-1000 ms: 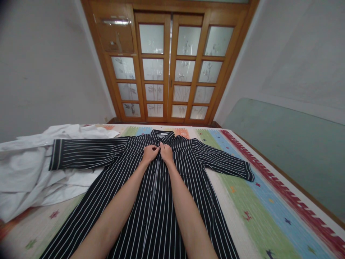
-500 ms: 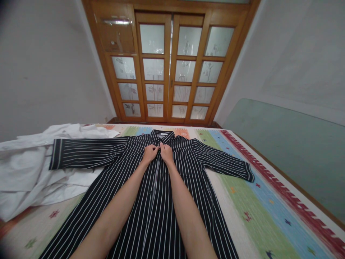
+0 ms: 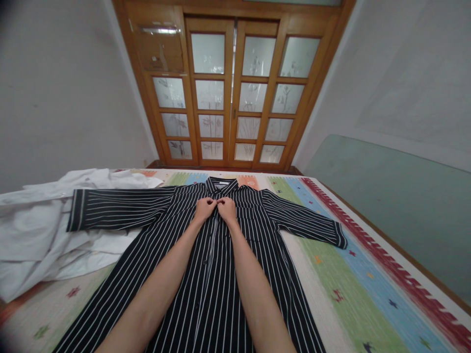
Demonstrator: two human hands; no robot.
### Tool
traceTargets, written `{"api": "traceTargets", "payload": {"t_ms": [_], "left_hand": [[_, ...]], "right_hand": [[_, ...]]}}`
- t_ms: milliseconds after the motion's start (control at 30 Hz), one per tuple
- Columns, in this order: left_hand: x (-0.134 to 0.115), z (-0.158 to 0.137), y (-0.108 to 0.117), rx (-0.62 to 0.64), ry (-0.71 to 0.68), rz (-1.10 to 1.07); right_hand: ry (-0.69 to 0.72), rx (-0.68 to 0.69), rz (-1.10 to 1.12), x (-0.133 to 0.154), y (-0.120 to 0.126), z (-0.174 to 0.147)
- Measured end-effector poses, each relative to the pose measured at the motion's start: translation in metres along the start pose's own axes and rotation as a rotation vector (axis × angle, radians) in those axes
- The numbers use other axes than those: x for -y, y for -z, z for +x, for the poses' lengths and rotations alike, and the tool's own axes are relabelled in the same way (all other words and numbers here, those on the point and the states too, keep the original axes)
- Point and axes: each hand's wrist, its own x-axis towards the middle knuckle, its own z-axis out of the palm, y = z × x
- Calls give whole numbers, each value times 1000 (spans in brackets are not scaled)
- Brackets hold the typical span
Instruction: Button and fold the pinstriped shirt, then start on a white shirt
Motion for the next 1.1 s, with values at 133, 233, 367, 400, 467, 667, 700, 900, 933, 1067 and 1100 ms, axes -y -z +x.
{"api": "traceTargets", "payload": {"t_ms": [133,233,367,400,467,667,700,900,933,1067,1100], "left_hand": [[-1,-1,2,-16,5,-32],[0,-2,2,-32,1,-79],[2,-2,1,-33,-19,-113],[2,-2,1,-31,-21,-113],[2,-2,0,-29,-23,-112],[3,0,0,-1,-34,-122],[3,0,0,1,-36,-125],[7,1,0,21,-42,-135],[7,2,0,23,-41,-134],[9,3,-1,31,-38,-130],[9,3,-1,33,-37,-128]], "right_hand": [[-6,5,2,-2,0,0],[-12,13,3,-4,-1,1],[-19,16,2,-5,-2,1],[-19,17,3,-5,-2,1],[-18,22,5,-5,-2,1],[-16,34,11,-4,-1,1],[-15,35,13,-4,-1,1],[-1,23,12,-3,0,1],[1,18,10,-4,0,1],[10,-3,4,-4,-2,2],[11,-8,2,-4,-2,2]]}}
